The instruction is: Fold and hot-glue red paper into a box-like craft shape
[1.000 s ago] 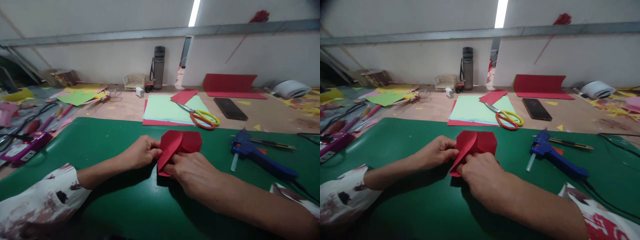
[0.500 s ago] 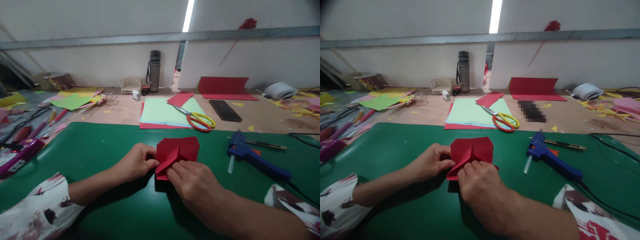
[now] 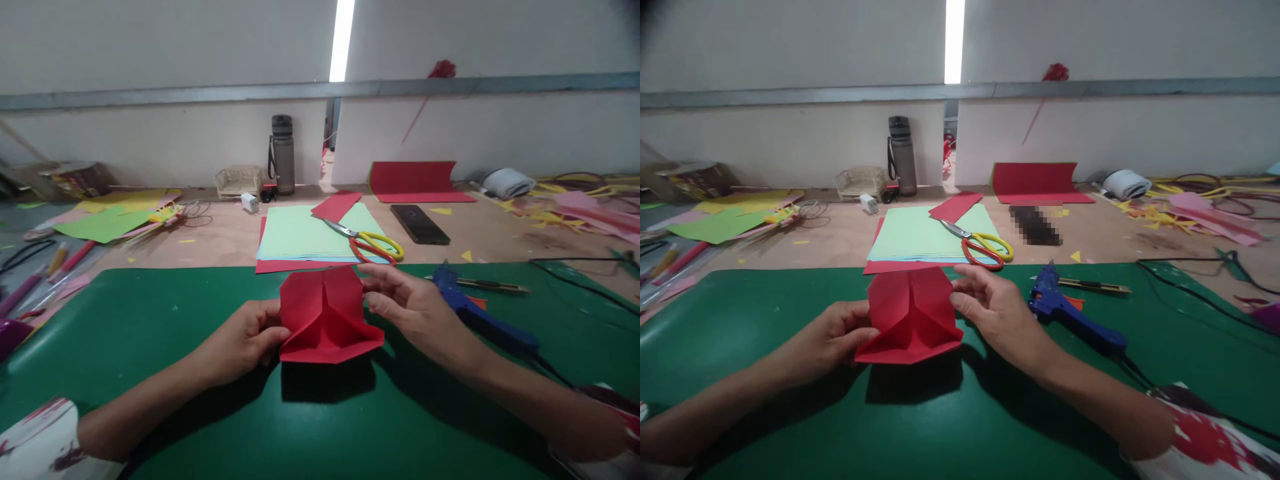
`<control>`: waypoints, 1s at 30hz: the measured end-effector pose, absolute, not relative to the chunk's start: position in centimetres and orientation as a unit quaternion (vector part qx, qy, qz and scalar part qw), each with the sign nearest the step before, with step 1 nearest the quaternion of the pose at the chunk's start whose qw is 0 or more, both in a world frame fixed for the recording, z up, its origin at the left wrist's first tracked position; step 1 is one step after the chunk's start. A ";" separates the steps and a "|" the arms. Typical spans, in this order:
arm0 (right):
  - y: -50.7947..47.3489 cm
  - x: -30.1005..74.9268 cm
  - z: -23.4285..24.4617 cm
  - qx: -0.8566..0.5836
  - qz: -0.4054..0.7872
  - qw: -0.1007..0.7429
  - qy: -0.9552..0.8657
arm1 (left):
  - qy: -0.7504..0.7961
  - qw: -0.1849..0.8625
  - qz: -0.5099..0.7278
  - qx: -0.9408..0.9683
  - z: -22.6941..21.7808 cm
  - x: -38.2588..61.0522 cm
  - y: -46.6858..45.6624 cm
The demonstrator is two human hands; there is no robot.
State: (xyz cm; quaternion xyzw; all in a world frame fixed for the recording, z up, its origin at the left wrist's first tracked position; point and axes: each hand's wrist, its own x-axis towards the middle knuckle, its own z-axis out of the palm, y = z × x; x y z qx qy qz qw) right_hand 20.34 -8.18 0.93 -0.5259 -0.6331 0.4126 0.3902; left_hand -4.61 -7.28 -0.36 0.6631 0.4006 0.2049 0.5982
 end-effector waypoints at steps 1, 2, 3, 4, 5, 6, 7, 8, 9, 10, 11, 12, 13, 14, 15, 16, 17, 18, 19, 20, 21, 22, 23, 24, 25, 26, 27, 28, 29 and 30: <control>-8.1 20.1 0.7 -0.520 0.454 0.376 -0.619 | 0.400 0.598 0.201 0.665 -0.4 -4.6 -7.3; -8.2 19.7 0.5 -0.514 0.483 0.361 -0.610 | 0.401 0.596 0.196 0.667 -0.4 -4.5 -7.4; -8.3 19.5 0.4 -0.509 0.502 0.349 -0.606 | 0.407 0.593 0.190 0.669 -0.4 -4.4 -7.4; -8.5 19.2 0.3 -0.503 0.517 0.339 -0.604 | 0.414 0.588 0.184 0.670 -0.4 -4.4 -7.4; -8.7 19.0 0.2 -0.501 0.525 0.333 -0.602 | 0.422 0.583 0.179 0.671 -0.4 -4.3 -7.5; -8.8 18.9 0.2 -0.503 0.528 0.328 -0.600 | 0.430 0.577 0.176 0.672 -0.4 -4.3 -7.5; -8.9 18.9 0.2 -0.506 0.525 0.326 -0.601 | 0.436 0.569 0.175 0.675 -0.4 -4.2 -7.5; -9.0 18.9 0.1 -0.509 0.520 0.325 -0.604 | 0.441 0.564 0.174 0.676 -0.4 -4.2 -7.5; -9.0 18.9 0.0 -0.511 0.513 0.324 -0.609 | 0.444 0.564 0.175 0.674 -0.4 -4.1 -7.4; -9.0 18.9 0.0 -0.512 0.504 0.323 -0.615 | 0.444 0.569 0.178 0.669 -0.4 -4.1 -7.4; -9.0 19.0 -0.1 -0.514 0.495 0.323 -0.622 | 0.445 0.577 0.181 0.661 -0.3 -4.0 -7.4; -8.9 19.0 -0.2 -0.516 0.486 0.321 -0.628 | 0.444 0.587 0.186 0.651 -0.3 -3.9 -7.4; -8.9 19.0 -0.3 -0.517 0.480 0.319 -0.633 | 0.442 0.598 0.190 0.641 -0.3 -3.8 -7.4; -8.9 19.1 -0.3 -0.514 0.479 0.316 -0.637 | 0.439 0.608 0.196 0.632 -0.2 -3.6 -7.4; -8.9 19.1 -0.4 -0.507 0.482 0.314 -0.642 | 0.434 0.617 0.201 0.624 -0.2 -3.4 -7.4; -9.0 19.0 -0.4 -0.497 0.487 0.311 -0.647 | 0.429 0.626 0.207 0.618 -0.2 -3.3 -7.3; -9.0 19.0 -0.4 -0.487 0.491 0.311 -0.652 | 0.423 0.634 0.214 0.611 -0.3 -3.1 -7.3; -9.0 19.0 -0.4 -0.479 0.492 0.311 -0.657 | 0.419 0.640 0.221 0.605 -0.3 -2.9 -7.3; -9.0 19.0 -0.4 -0.474 0.490 0.310 -0.663 | 0.416 0.643 0.230 0.600 -0.3 -2.8 -7.3; -9.0 19.0 -0.4 -0.472 0.484 0.309 -0.669 | 0.416 0.644 0.237 0.597 -0.4 -2.7 -7.2; -9.0 19.0 -0.4 -0.470 0.479 0.307 -0.675 | 0.418 0.643 0.242 0.595 -0.4 -2.5 -7.2; -9.0 19.0 -0.3 -0.467 0.477 0.305 -0.679 | 0.420 0.640 0.245 0.595 -0.4 -2.5 -7.2; -9.0 19.0 -0.3 -0.464 0.477 0.304 -0.682 | 0.422 0.637 0.247 0.596 -0.3 -2.4 -7.2; -9.0 19.0 -0.3 -0.460 0.481 0.302 -0.683 | 0.424 0.633 0.247 0.599 -0.3 -2.4 -7.2; -9.0 19.0 -0.2 -0.456 0.487 0.303 -0.681 | 0.426 0.628 0.246 0.603 -0.2 -2.3 -7.1; -9.0 18.9 -0.2 -0.453 0.494 0.304 -0.677 | 0.427 0.624 0.245 0.607 -0.2 -2.3 -7.1; -9.0 18.9 -0.1 -0.450 0.502 0.305 -0.673 | 0.427 0.621 0.245 0.610 -0.1 -2.3 -7.1; -9.0 18.8 0.0 -0.449 0.508 0.306 -0.668 | 0.426 0.619 0.244 0.613 -0.1 -2.3 -7.1; -9.0 18.7 0.1 -0.448 0.513 0.307 -0.665 | 0.425 0.618 0.242 0.616 -0.1 -2.3 -7.1; -9.0 18.6 0.1 -0.449 0.517 0.308 -0.660 | 0.424 0.617 0.241 0.618 -0.1 -2.3 -7.1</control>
